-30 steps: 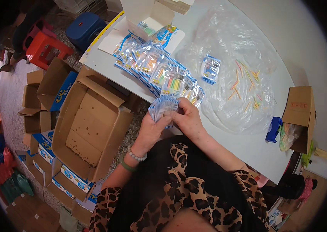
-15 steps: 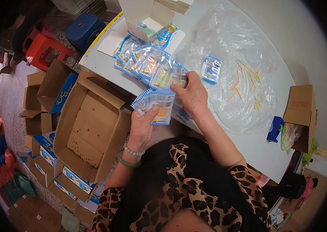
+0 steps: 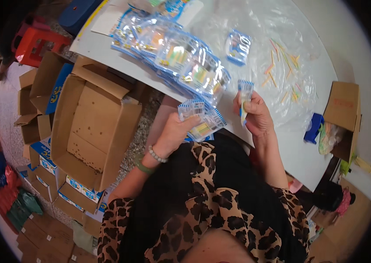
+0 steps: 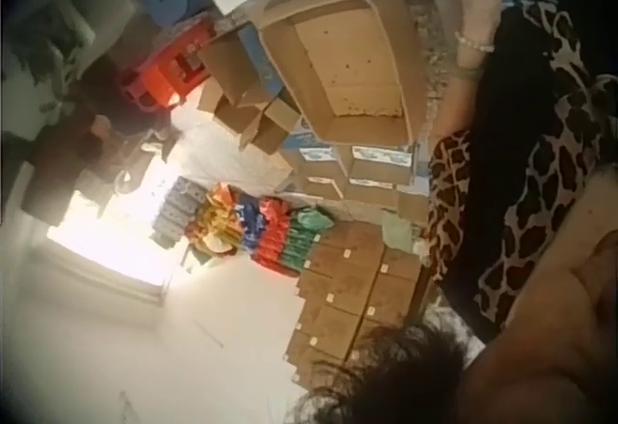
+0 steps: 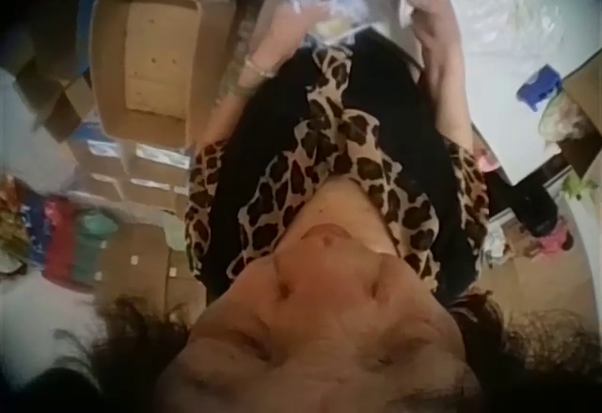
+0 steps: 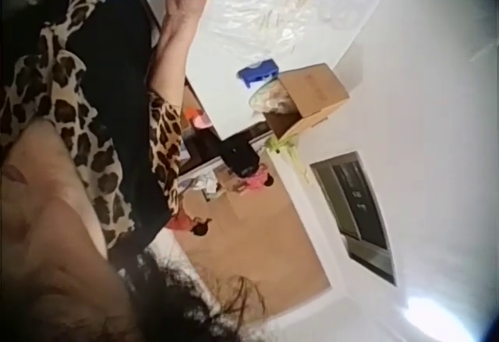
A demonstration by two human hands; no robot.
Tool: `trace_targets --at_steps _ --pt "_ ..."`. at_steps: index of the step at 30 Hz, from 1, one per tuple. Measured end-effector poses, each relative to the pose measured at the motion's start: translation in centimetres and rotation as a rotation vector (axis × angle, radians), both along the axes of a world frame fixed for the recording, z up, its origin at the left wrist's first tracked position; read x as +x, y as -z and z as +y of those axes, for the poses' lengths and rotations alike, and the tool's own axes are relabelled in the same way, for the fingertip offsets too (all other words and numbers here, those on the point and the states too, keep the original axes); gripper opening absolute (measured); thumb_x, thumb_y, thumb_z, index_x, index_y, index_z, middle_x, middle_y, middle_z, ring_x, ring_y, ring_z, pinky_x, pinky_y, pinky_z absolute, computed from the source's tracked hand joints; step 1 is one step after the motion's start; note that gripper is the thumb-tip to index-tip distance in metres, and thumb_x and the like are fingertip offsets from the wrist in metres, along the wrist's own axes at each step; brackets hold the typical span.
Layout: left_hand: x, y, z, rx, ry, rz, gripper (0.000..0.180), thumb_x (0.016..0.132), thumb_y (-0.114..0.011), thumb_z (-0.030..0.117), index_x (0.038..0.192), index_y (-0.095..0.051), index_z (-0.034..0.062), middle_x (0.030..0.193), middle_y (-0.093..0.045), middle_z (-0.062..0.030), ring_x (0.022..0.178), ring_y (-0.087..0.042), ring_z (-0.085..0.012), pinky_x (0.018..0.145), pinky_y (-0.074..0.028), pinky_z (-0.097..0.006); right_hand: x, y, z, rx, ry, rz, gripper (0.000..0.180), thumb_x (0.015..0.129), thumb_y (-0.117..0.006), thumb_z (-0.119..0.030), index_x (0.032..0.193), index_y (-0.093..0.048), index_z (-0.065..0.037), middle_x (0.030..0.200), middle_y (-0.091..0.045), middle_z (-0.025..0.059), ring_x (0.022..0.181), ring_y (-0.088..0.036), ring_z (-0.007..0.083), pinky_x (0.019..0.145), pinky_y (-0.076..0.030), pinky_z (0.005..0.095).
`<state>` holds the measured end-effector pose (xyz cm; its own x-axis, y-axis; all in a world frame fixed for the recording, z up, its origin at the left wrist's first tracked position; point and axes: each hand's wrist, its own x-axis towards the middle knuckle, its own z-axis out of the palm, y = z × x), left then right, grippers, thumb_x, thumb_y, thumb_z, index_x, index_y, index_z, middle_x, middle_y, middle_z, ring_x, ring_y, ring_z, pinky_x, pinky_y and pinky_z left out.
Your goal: Manually packaging small plastic parts into individual blue plastic bags at a workbench.
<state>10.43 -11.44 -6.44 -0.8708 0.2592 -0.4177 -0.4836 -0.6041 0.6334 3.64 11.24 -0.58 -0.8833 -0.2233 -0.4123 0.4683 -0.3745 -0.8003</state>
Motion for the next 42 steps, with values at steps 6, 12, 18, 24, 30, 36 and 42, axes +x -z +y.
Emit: trace_targets --at_steps 6,12,18,24,30,36,42 --pt "-0.1 -0.2 0.3 0.013 0.264 0.011 0.027 0.090 -0.059 0.007 0.115 -0.056 -0.0003 0.109 -0.063 -0.0062 0.097 -0.061 -0.0141 0.086 -0.050 -0.028 4.7 1.9 5.2 0.003 -0.268 -0.276 0.048 0.066 -0.074 -0.001 0.112 -0.060 -0.001 0.101 -0.066 0.0060 0.091 -0.062 0.0158 0.087 -0.046 0.0279" --pt "1.4 -1.1 0.9 -0.032 0.307 0.038 0.031 0.085 -0.062 0.000 0.116 -0.056 -0.0011 0.109 -0.063 -0.0071 0.098 -0.061 -0.0142 0.085 -0.051 -0.028 6.1 1.0 2.9 -0.093 -0.266 -0.256 0.047 0.068 -0.072 0.000 0.112 -0.058 -0.001 0.102 -0.065 0.0060 0.094 -0.061 0.0157 0.090 -0.045 0.0285" --pt "1.9 -0.5 0.9 -0.009 0.209 -0.059 0.049 0.079 -0.065 -0.006 0.123 -0.047 0.0022 0.112 -0.060 -0.0094 0.103 -0.061 -0.0211 0.090 -0.052 -0.034 6.1 0.4 2.7 -0.046 -0.252 -0.303 0.048 0.070 -0.070 0.002 0.115 -0.057 0.001 0.107 -0.065 0.0080 0.098 -0.061 0.0170 0.092 -0.046 0.0297" --pt "2.7 -0.1 0.1 0.314 0.081 -0.179 0.053 0.080 -0.062 -0.007 0.127 -0.042 0.0054 0.119 -0.056 -0.0133 0.107 -0.060 -0.0286 0.092 -0.051 -0.044 5.8 0.9 4.3 0.272 -0.555 -0.136 0.021 0.066 -0.059 0.012 0.082 -0.054 -0.001 0.117 -0.061 0.0126 0.111 -0.056 0.0203 0.095 -0.042 0.0303" --pt "4.0 0.2 -0.6 0.346 0.122 -0.164 0.045 0.080 -0.063 -0.004 0.120 -0.045 0.0049 0.113 -0.058 -0.0136 0.105 -0.060 -0.0282 0.090 -0.052 -0.045 6.4 2.2 1.5 0.358 -0.734 0.366 0.015 0.070 -0.057 0.011 0.082 -0.055 0.001 0.123 -0.058 0.0076 0.111 -0.054 0.0181 0.092 -0.042 0.0267" --pt "4.6 0.0 0.1 0.309 0.057 -0.104 0.040 0.081 -0.062 -0.002 0.118 -0.047 0.0015 0.109 -0.059 -0.0145 0.095 -0.064 -0.0296 0.083 -0.055 -0.043 6.8 3.6 -0.2 0.207 -0.530 0.300 0.015 0.071 -0.058 0.010 0.081 -0.053 0.000 0.102 -0.062 0.0084 0.094 -0.056 0.0134 0.082 -0.045 0.0261" --pt "2.5 -1.7 0.3 0.017 -0.162 0.038 0.037 0.086 -0.055 -0.003 0.122 -0.048 -0.0026 0.115 -0.061 -0.0169 0.104 -0.061 -0.0274 0.088 -0.052 -0.040 5.3 -0.4 1.0 0.279 -0.222 0.205 0.014 0.078 -0.060 0.004 0.090 -0.056 -0.002 0.087 -0.062 0.0023 0.079 -0.055 0.0080 0.070 -0.046 0.0229"
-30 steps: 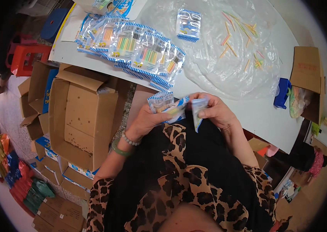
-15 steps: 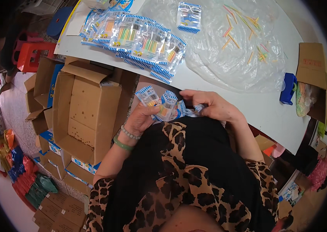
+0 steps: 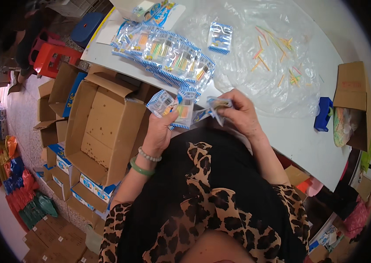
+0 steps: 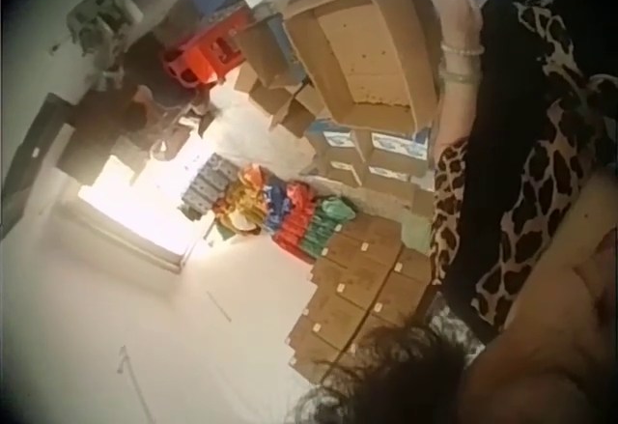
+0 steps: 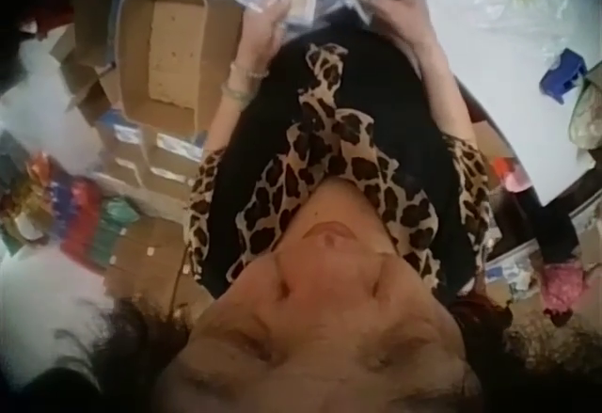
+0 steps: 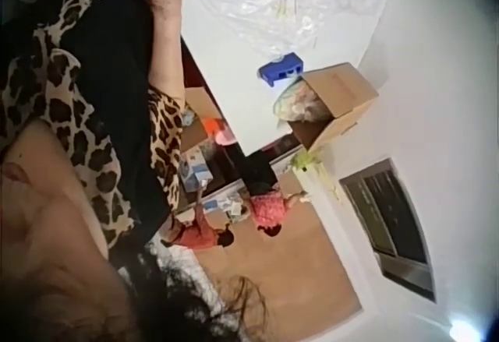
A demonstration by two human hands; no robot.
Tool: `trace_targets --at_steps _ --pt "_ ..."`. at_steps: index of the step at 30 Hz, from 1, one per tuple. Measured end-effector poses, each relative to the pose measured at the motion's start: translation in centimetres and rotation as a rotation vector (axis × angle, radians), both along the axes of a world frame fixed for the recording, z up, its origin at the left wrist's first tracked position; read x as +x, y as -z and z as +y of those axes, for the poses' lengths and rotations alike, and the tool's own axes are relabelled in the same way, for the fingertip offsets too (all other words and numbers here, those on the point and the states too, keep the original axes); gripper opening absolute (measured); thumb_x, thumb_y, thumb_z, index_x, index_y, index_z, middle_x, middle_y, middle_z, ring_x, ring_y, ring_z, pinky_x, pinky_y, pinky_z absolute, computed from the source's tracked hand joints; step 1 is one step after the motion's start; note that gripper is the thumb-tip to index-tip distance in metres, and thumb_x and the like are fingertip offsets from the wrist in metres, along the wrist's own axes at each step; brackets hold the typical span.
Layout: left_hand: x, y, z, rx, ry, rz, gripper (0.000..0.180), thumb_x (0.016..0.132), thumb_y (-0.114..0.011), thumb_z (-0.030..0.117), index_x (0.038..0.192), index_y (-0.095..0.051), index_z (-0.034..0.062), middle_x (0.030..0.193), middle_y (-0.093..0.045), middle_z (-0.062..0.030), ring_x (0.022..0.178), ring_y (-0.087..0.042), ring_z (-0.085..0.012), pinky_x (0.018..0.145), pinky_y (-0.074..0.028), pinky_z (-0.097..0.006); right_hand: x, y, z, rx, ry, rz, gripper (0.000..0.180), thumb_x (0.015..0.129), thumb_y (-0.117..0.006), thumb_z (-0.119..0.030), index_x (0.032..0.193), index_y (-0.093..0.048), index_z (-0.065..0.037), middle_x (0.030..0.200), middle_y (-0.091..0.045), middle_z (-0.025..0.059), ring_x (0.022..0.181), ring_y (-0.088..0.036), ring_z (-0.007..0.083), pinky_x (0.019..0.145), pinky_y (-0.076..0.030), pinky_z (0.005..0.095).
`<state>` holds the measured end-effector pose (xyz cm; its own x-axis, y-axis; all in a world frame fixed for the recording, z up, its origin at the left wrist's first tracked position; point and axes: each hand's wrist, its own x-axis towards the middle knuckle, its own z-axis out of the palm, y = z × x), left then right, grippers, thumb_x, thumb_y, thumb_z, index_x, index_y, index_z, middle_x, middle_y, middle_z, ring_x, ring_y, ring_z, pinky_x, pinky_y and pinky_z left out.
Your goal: Manually packaging small plastic parts into individual blue plastic bags at a workbench.
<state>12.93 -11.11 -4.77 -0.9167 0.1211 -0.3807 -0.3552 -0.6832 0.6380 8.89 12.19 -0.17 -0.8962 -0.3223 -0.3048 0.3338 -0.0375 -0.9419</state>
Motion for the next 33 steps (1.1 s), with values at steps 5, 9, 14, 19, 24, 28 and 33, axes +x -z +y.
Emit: trace_targets --at_steps 5,9,14,19,24,28,33 --pt "-2.1 -4.1 4.2 -0.159 0.054 0.115 0.043 0.086 -0.059 -0.003 0.127 -0.046 -0.0017 0.116 -0.060 -0.0113 0.104 -0.060 -0.0204 0.091 -0.050 -0.035 -2.2 -3.7 1.7 0.196 -0.079 0.142 0.016 0.075 -0.061 0.003 0.088 -0.055 -0.003 0.080 -0.057 -0.0011 0.074 -0.052 0.0059 0.066 -0.043 0.0213" --pt "-3.7 -5.1 6.8 -0.013 0.153 0.135 0.036 0.085 -0.061 0.000 0.121 -0.053 0.0017 0.114 -0.061 -0.0062 0.103 -0.060 -0.0156 0.091 -0.048 -0.030 -3.3 -3.9 2.3 0.238 0.056 0.109 0.015 0.075 -0.060 0.003 0.088 -0.054 -0.003 0.080 -0.057 -0.0012 0.074 -0.052 0.0057 0.065 -0.042 0.0209" --pt "-5.3 -4.3 8.0 -0.073 0.353 0.082 0.042 0.079 -0.063 -0.006 0.119 -0.053 0.0014 0.109 -0.062 -0.0062 0.101 -0.061 -0.0172 0.088 -0.050 -0.030 -3.4 -4.1 1.7 0.494 0.146 0.229 0.011 0.076 -0.059 0.001 0.086 -0.056 -0.003 0.074 -0.053 -0.0028 0.069 -0.047 0.0048 0.062 -0.041 0.0221" --pt "-6.2 -2.4 9.1 -0.144 0.252 -0.002 0.040 0.077 -0.061 -0.009 0.115 -0.056 0.0005 0.108 -0.063 -0.0062 0.098 -0.062 -0.0172 0.087 -0.050 -0.030 -4.1 -2.4 1.8 0.204 0.341 0.134 0.018 0.077 -0.064 -0.003 0.094 -0.058 -0.003 0.083 -0.060 0.0000 0.074 -0.054 0.0072 0.065 -0.045 0.0237" --pt "-7.3 -2.8 8.7 -0.116 0.184 0.081 0.038 0.078 -0.059 -0.011 0.114 -0.058 0.0005 0.106 -0.065 -0.0084 0.096 -0.063 -0.0169 0.086 -0.051 -0.030 -4.0 -2.3 3.8 -0.106 0.273 -0.048 0.026 0.078 -0.065 -0.003 0.103 -0.059 -0.003 0.095 -0.064 0.0037 0.083 -0.060 0.0104 0.075 -0.048 0.0252" --pt "-7.3 -3.1 9.0 -0.042 0.204 0.120 0.038 0.079 -0.059 -0.010 0.115 -0.057 0.0002 0.107 -0.065 -0.0082 0.096 -0.063 -0.0166 0.086 -0.051 -0.030 -3.4 0.7 2.4 -0.025 0.221 -0.078 0.028 0.077 -0.065 0.001 0.105 -0.058 -0.002 0.096 -0.064 0.0047 0.085 -0.060 0.0110 0.076 -0.050 0.0249" --pt "-7.4 -3.1 7.9 0.022 0.234 -0.018 0.029 0.089 -0.056 0.004 0.118 -0.056 -0.0004 0.110 -0.063 -0.0085 0.099 -0.061 -0.0161 0.088 -0.049 -0.031 -3.7 0.7 3.1 0.059 0.150 -0.041 0.026 0.078 -0.064 0.001 0.103 -0.055 -0.002 0.097 -0.063 0.0035 0.083 -0.060 0.0112 0.077 -0.049 0.0257"
